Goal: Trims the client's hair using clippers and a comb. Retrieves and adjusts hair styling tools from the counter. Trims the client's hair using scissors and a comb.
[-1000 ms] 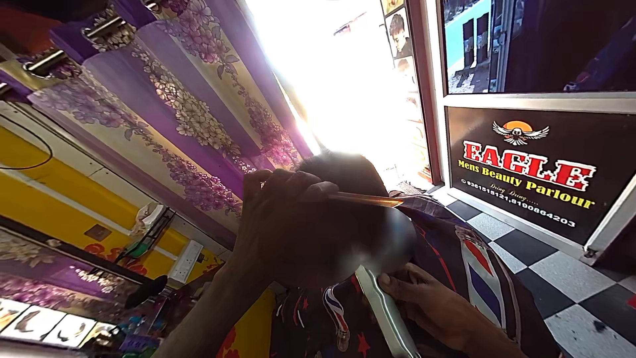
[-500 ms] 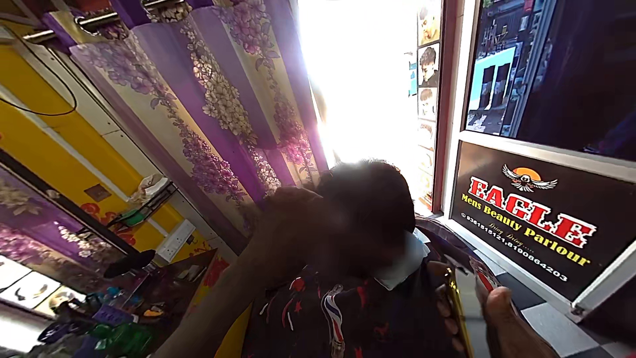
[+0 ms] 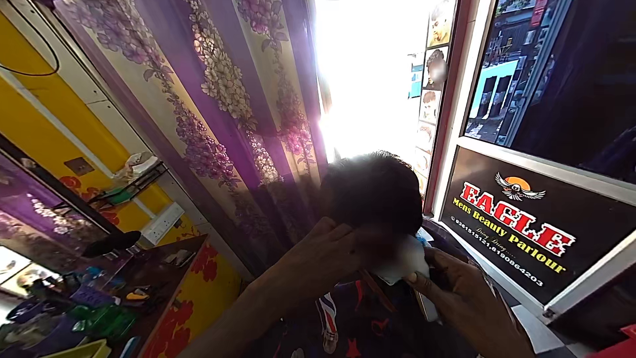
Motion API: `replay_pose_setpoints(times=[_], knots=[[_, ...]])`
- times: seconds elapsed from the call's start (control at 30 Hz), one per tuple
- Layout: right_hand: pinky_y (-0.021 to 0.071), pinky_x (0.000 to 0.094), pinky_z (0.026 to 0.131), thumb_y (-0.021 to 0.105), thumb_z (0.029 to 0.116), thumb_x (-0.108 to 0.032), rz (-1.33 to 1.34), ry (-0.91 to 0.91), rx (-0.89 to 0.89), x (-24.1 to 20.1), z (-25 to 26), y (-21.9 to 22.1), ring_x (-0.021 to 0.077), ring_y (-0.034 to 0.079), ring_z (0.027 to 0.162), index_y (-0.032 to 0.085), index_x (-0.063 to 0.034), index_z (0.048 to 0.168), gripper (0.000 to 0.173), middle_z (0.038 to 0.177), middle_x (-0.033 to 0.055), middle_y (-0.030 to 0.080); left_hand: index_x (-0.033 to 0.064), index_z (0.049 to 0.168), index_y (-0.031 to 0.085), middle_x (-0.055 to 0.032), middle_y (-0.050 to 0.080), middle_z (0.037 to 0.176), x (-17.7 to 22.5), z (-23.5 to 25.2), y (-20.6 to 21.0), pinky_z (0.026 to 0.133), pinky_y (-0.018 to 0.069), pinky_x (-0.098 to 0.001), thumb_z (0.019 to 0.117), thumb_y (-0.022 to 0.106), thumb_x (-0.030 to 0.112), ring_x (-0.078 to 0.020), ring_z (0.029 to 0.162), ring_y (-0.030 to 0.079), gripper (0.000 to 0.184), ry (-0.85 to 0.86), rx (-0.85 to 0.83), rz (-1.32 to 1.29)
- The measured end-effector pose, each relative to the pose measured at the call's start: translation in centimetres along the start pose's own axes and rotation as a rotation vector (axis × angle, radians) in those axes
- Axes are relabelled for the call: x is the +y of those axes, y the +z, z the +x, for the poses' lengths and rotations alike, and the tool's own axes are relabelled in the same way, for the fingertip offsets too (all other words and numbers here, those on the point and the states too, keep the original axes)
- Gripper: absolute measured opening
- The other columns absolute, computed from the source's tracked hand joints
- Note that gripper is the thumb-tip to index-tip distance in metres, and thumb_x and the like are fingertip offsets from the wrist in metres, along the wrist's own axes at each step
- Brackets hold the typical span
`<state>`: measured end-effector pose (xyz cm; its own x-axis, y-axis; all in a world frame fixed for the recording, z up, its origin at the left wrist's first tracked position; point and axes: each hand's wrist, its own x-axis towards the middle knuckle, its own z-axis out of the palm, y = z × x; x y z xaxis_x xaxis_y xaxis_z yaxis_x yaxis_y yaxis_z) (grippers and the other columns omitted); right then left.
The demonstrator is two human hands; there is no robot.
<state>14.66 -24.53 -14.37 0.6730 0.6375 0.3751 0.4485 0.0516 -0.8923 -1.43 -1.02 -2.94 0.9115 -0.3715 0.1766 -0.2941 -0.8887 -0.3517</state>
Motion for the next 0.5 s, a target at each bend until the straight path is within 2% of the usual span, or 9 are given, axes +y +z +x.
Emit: replay_pose_setpoints(times=[0.17,0.5], knots=[[0.0637,0.0409,0.082,0.073,0.0906,-0.053,0.047,0.040,-0.048,0.4,0.4,0.5,0.0195,0.073,0.095,0.071,-0.0168,0.125,0.050,0.109,0.0016,0.074,0.0275,0.115,0.068,0.0117,0.049,0.152,-0.2,-1.2,0.0,0.089,0.0460,-0.0379,0.1040,0.054,0.021,-0.0129,0.114,0.059,0.018,-0.021,0.001,-0.001],[0.0627,0.0401,0.079,0.075,0.0906,-0.049,0.112,0.069,-0.045,0.3,1.1,1.1,0.0214,0.073,0.090,0.072,-0.0142,0.121,0.046,0.102,0.0049,0.075,0.0285,0.116,0.068,0.0135,0.049,0.152,-0.6,-2.0,0.8,0.090,0.0465,-0.0376,0.1044,0.054,0.022,-0.0119,0.115,0.059,0.020,-0.033,-0.001,-0.082]])
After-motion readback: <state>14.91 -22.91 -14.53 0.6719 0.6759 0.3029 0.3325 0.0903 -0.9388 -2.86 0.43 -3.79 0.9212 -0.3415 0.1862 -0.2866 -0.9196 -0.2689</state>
